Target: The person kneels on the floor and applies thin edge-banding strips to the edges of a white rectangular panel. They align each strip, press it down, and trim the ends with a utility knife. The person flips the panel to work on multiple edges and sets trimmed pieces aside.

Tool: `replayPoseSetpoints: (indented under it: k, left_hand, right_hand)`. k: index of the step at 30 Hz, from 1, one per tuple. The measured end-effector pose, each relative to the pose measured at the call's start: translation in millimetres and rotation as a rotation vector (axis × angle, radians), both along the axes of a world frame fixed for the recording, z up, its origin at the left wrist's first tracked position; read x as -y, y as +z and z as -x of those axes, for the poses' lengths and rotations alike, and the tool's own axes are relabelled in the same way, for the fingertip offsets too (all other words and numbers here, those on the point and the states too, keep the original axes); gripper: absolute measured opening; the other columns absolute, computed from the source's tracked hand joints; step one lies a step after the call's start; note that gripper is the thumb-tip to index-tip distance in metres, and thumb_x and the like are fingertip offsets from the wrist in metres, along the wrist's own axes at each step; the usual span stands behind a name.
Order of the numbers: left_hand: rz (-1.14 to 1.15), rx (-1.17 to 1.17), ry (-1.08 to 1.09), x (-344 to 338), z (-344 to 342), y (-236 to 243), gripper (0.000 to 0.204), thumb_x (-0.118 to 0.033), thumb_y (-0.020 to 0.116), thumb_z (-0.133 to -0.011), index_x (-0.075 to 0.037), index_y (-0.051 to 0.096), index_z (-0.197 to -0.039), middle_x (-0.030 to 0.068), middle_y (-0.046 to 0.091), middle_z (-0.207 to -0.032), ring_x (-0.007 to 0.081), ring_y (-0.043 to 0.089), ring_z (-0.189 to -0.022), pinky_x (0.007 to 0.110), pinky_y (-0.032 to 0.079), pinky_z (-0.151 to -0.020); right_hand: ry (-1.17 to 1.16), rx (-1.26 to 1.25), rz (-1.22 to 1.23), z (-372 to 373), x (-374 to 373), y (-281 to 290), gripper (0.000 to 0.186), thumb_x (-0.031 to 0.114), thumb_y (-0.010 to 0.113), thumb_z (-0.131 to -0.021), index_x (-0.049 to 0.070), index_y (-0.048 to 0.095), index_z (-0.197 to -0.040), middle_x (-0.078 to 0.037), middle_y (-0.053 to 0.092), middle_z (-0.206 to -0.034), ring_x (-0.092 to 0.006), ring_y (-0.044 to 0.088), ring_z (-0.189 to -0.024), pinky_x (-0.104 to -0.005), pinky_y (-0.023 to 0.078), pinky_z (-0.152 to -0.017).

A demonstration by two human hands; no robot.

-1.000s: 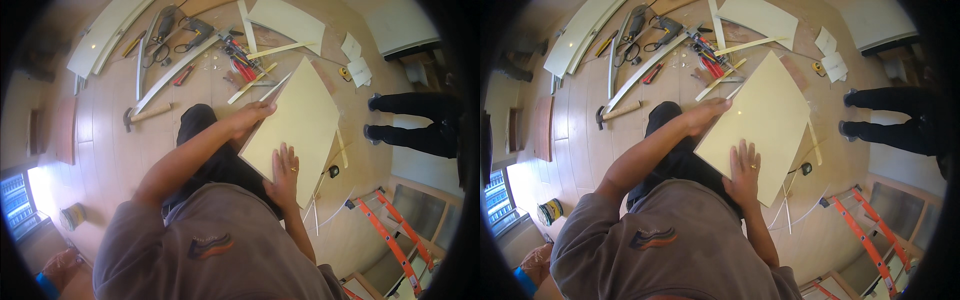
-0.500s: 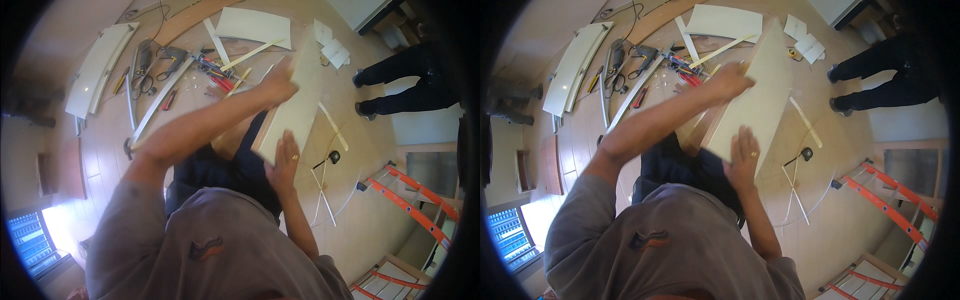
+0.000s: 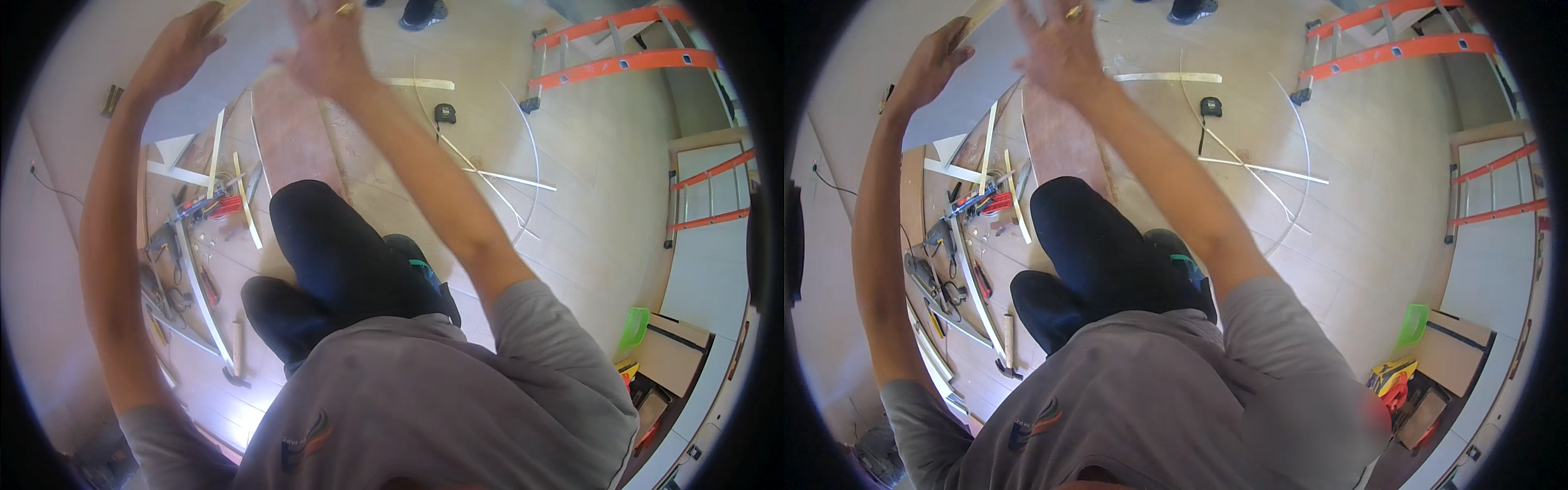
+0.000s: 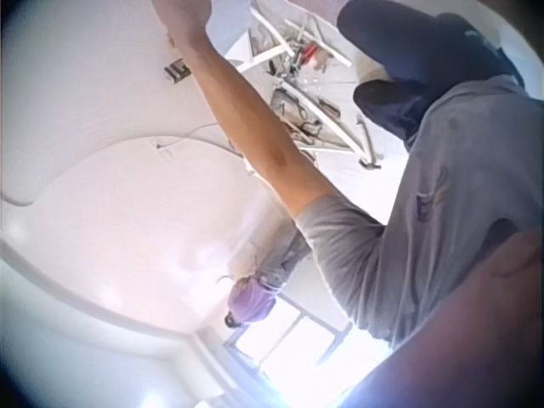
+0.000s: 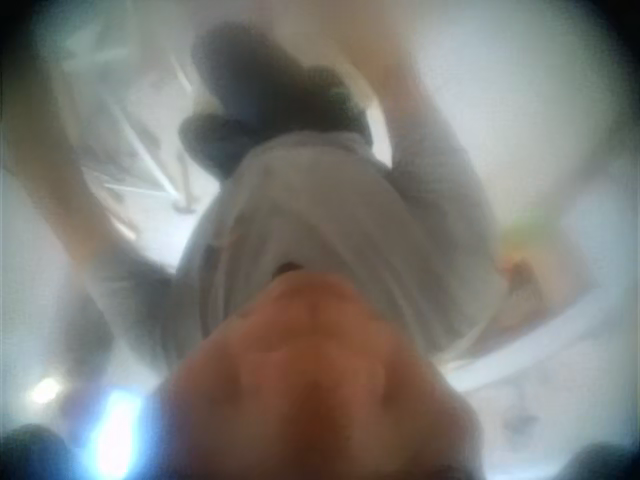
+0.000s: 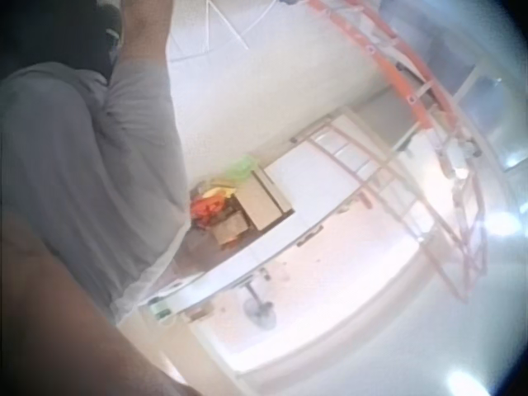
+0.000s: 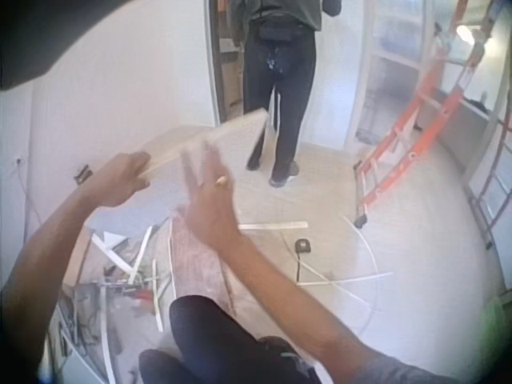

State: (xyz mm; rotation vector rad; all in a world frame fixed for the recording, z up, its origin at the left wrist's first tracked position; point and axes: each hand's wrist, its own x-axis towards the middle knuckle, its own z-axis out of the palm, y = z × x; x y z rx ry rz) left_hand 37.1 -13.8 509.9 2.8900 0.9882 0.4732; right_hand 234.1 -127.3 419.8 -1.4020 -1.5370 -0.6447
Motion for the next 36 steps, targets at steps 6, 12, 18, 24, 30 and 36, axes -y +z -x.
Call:
replayPoseSetpoints:
  k: [6,12,18,24,30,36]
  left_hand:
    - [0.093,-0.257,-0.166,30.4,-2.7,-28.3,0.043,-0.008,0.066,-0.085,0.002,0.057,-0.125,0.0264,0.067,-0.109,0.0418,0.065,-0.1,0.045,0.048,-0.09]
    - [0.321,-0.263,-0.086,60.8,21.0,-80.3,0.039,-0.005,0.072,-0.079,0.0,0.063,-0.117,0.0232,0.069,-0.102,0.0412,0.065,-0.097,0.047,0.049,-0.086]
    - [0.334,-0.208,0.091,70.3,62.1,-138.9,0.042,-0.01,0.076,-0.077,-0.006,0.066,-0.118,0.0203,0.071,-0.103,0.04,0.066,-0.097,0.048,0.049,-0.084]
    - [0.372,-0.063,0.151,66.3,75.6,-168.3,0.038,-0.011,0.073,-0.081,-0.007,0.067,-0.118,0.0199,0.071,-0.103,0.0393,0.067,-0.094,0.046,0.051,-0.083]
    - [0.052,-0.131,0.238,78.5,79.5,-190.7,0.045,-0.012,0.073,-0.082,-0.008,0.064,-0.126,0.012,0.067,-0.123,0.0319,0.056,-0.124,0.051,0.041,-0.101]
    - [-0.097,-0.022,0.325,126.4,46.6,-229.4,0.07,-0.019,0.07,-0.088,-0.016,0.04,-0.152,0.0089,0.037,-0.159,0.0336,0.032,-0.147,0.054,0.027,-0.118]
  right_hand:
    - [0.121,0.113,0.68,-65.3,3.3,-25.2,0.077,0.042,0.082,-0.072,0.011,0.051,-0.135,-0.013,0.049,-0.131,-0.0348,0.047,-0.126,-0.0499,0.038,-0.097]
    - [0.128,-0.063,0.592,-12.7,49.4,-100.7,0.049,0.037,0.085,-0.066,0.013,0.065,-0.104,-0.007,0.068,-0.105,-0.0271,0.064,-0.102,-0.0465,0.038,-0.086]
    - [0.058,-0.07,0.721,36.0,44.7,-124.1,0.039,0.031,0.083,-0.07,0.012,0.066,-0.1,-0.006,0.068,-0.101,-0.0257,0.064,-0.101,-0.0439,0.037,-0.087]
    - [0.055,0.008,0.685,46.3,32.4,-138.5,0.035,0.03,0.083,-0.071,0.011,0.068,-0.096,-0.006,0.069,-0.097,-0.0249,0.063,-0.101,-0.0428,0.038,-0.086]
    - [0.097,0.055,0.755,50.0,21.4,-136.8,0.035,0.028,0.08,-0.074,0.011,0.069,-0.103,-0.008,0.068,-0.107,-0.0265,0.061,-0.108,-0.0449,0.038,-0.089]
    - [0.259,0.284,0.557,43.2,17.7,-152.8,0.058,0.025,0.074,-0.082,0.016,0.056,-0.137,-0.008,0.055,-0.14,-0.0275,0.051,-0.129,-0.0508,0.033,-0.107]
